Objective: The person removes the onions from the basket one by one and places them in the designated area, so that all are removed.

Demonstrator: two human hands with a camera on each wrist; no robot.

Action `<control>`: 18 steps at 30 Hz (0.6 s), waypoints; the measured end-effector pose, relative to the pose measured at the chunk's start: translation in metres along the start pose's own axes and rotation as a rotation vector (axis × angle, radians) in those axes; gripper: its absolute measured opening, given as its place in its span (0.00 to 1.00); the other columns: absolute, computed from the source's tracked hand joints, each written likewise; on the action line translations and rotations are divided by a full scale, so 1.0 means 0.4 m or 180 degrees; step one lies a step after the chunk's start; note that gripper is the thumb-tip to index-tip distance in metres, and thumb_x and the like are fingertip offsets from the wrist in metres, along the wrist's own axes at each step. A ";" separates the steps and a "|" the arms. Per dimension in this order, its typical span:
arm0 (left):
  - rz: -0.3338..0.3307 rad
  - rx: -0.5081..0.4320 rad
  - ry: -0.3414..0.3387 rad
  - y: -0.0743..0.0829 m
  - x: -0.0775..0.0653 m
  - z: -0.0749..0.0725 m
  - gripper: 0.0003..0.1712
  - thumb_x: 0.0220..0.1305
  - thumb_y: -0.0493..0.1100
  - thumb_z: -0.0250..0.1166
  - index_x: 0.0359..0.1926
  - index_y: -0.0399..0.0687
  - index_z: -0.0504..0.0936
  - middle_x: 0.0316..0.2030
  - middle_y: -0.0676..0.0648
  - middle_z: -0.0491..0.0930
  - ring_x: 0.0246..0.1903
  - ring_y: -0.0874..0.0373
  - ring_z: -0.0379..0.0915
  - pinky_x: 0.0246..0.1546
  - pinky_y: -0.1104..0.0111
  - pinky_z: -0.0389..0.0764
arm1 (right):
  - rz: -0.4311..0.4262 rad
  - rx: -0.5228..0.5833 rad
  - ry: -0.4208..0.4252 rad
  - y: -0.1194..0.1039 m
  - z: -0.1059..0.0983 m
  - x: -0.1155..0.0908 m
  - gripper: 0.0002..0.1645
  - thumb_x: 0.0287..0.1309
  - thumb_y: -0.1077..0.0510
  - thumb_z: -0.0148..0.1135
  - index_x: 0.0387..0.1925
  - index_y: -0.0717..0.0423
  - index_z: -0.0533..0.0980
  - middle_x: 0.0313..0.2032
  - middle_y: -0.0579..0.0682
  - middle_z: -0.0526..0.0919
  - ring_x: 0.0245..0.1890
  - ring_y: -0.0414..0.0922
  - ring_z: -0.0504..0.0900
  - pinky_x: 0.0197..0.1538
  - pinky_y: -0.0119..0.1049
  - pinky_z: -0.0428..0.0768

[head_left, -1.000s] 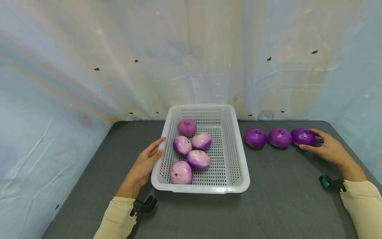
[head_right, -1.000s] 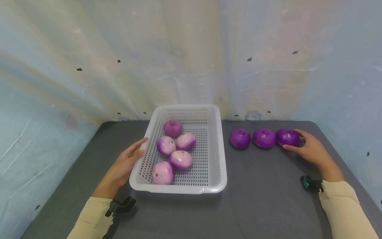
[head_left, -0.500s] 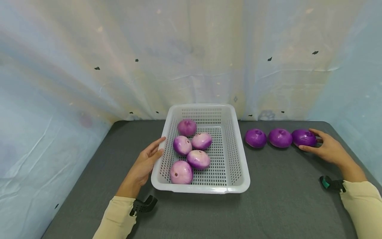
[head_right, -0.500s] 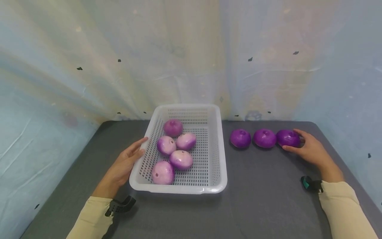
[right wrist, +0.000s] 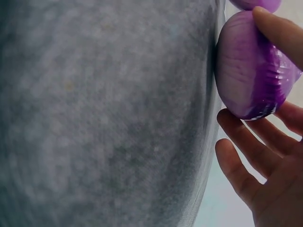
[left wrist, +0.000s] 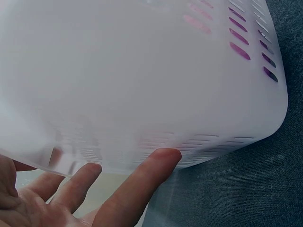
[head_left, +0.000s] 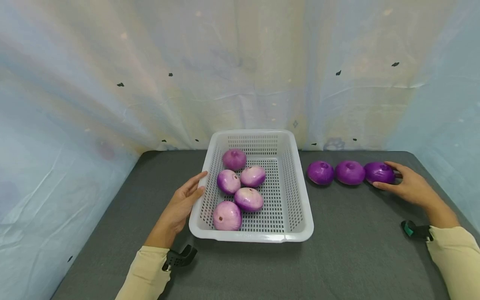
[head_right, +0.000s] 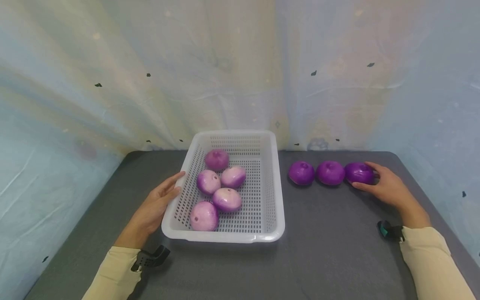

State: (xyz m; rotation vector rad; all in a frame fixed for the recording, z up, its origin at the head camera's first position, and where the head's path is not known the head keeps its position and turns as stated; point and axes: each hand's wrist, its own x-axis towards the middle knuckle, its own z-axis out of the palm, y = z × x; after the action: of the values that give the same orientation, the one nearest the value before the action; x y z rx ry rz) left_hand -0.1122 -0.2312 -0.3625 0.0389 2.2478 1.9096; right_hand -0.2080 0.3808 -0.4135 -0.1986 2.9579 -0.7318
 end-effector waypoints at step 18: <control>-0.0026 0.0026 0.0022 0.007 -0.002 0.003 0.32 0.78 0.48 0.51 0.78 0.58 0.56 0.76 0.45 0.58 0.66 0.41 0.67 0.52 0.64 0.78 | -0.0098 0.0014 -0.0089 -0.018 0.002 0.002 0.58 0.61 0.38 0.65 0.74 0.70 0.50 0.65 0.81 0.59 0.60 0.76 0.66 0.53 0.73 0.66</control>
State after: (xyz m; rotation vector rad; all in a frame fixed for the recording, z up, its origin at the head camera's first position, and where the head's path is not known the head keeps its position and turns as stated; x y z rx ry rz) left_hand -0.1115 -0.2297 -0.3599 0.0241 2.2568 1.8994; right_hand -0.2080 0.3740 -0.4110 -0.2527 2.9328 -0.7327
